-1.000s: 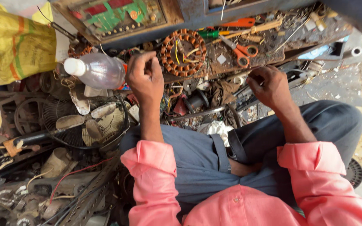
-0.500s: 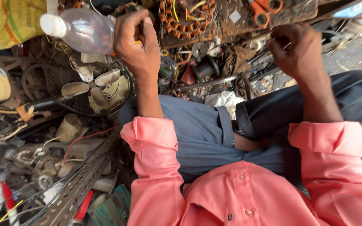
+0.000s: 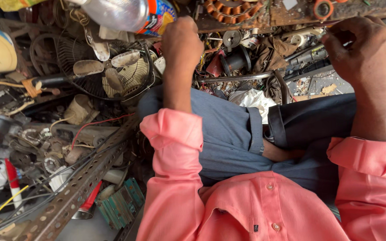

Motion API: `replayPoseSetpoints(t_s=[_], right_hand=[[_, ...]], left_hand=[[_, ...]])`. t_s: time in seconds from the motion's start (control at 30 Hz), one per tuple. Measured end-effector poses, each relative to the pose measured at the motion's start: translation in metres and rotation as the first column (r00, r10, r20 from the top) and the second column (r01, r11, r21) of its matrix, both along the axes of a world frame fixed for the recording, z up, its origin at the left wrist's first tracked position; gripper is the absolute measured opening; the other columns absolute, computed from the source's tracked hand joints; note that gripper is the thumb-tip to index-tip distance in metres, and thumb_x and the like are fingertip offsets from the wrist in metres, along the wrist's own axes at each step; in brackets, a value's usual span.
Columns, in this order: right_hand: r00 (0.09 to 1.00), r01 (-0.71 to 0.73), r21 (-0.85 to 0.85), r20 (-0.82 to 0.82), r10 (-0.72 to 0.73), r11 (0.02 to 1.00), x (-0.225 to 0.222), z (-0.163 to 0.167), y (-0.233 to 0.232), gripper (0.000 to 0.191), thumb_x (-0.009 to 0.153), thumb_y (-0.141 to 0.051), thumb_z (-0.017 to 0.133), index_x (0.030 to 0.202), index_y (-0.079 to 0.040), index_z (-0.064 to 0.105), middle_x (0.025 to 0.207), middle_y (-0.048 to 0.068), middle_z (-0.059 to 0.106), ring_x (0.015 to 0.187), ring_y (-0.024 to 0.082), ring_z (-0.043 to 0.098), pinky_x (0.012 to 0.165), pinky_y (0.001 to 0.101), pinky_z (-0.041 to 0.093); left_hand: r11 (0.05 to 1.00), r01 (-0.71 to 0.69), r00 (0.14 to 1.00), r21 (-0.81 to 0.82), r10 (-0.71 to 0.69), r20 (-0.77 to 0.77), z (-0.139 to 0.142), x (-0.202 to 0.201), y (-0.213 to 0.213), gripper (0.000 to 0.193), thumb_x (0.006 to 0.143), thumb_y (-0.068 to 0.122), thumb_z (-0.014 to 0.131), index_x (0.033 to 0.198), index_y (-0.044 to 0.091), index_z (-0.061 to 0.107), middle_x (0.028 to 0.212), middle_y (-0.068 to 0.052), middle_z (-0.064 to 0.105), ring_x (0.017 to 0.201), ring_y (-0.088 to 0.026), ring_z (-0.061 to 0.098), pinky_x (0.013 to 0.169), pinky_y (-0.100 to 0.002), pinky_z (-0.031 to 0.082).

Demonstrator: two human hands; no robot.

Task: The person sits on the floor and repairs an electrical motor stator by stripping, twisting, and connecting multiple colored wires. They use wire cutters and a screwdriver to manage the connections and occasionally adjust the stator's position.

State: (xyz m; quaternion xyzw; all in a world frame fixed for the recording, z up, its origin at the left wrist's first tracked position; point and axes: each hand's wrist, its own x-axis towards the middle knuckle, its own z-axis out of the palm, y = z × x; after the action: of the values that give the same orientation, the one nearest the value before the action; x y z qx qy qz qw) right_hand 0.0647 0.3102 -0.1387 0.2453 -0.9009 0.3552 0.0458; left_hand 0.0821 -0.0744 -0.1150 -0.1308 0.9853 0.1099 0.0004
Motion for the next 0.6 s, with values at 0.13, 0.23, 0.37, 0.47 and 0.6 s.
replayPoseSetpoints(t_s=[0.13,0.23,0.37,0.47,0.6], right_hand=[[0.999,-0.035,0.024,-0.022,0.035,0.999,0.002,0.007,-0.007,0.012,0.096,-0.002,0.073,0.105,0.004,0.077,0.091,0.014,0.073,0.081,0.021,0.073,0.079,0.0296,0.058],[0.996,-0.040,0.095,-0.073,0.047,0.995,0.005,0.012,-0.010,0.010,0.099,-0.005,0.083,0.098,0.004,0.078,0.083,0.015,0.072,0.072,0.025,0.070,0.076,0.0359,0.056],[0.999,-0.028,-0.025,-0.024,0.028,0.999,0.014,0.011,-0.009,0.014,0.094,-0.001,0.075,0.108,0.003,0.077,0.095,0.014,0.074,0.081,0.023,0.071,0.081,0.0330,0.057],[1.000,-0.016,-0.033,0.012,0.016,0.999,0.014,0.007,-0.007,0.013,0.097,-0.002,0.075,0.109,0.002,0.077,0.096,0.014,0.075,0.082,0.022,0.072,0.081,0.0312,0.058],[0.985,0.045,-0.138,0.170,-0.021,0.989,0.015,0.014,-0.015,0.019,0.100,-0.004,0.077,0.118,0.002,0.076,0.103,0.015,0.075,0.091,0.018,0.073,0.085,0.0278,0.060]], left_hand=[[0.998,-0.056,0.985,-0.023,0.051,-0.168,-0.009,-0.023,0.011,0.013,0.081,0.007,0.065,0.087,0.004,0.075,0.087,-0.020,0.073,0.083,-0.040,0.072,0.072,-0.051,0.057],[0.976,-0.217,0.975,-0.027,0.218,0.033,-0.010,-0.039,0.016,0.021,0.092,0.012,0.056,0.089,0.008,0.076,0.096,-0.019,0.073,0.089,-0.036,0.073,0.074,-0.047,0.059],[0.976,-0.212,0.976,-0.048,0.215,0.048,-0.010,-0.041,0.015,0.023,0.096,0.015,0.055,0.093,0.009,0.076,0.101,-0.016,0.074,0.095,-0.032,0.074,0.082,-0.045,0.058],[0.977,-0.204,0.979,-0.067,0.204,-0.003,-0.008,-0.037,0.015,0.019,0.083,0.014,0.062,0.098,0.008,0.072,0.103,-0.015,0.072,0.097,-0.032,0.072,0.081,-0.044,0.057],[0.951,-0.278,0.958,0.137,0.285,-0.032,0.023,-0.018,0.023,0.030,0.079,0.017,0.072,0.104,0.004,0.062,0.107,-0.018,0.068,0.096,-0.036,0.069,0.079,-0.049,0.053]])
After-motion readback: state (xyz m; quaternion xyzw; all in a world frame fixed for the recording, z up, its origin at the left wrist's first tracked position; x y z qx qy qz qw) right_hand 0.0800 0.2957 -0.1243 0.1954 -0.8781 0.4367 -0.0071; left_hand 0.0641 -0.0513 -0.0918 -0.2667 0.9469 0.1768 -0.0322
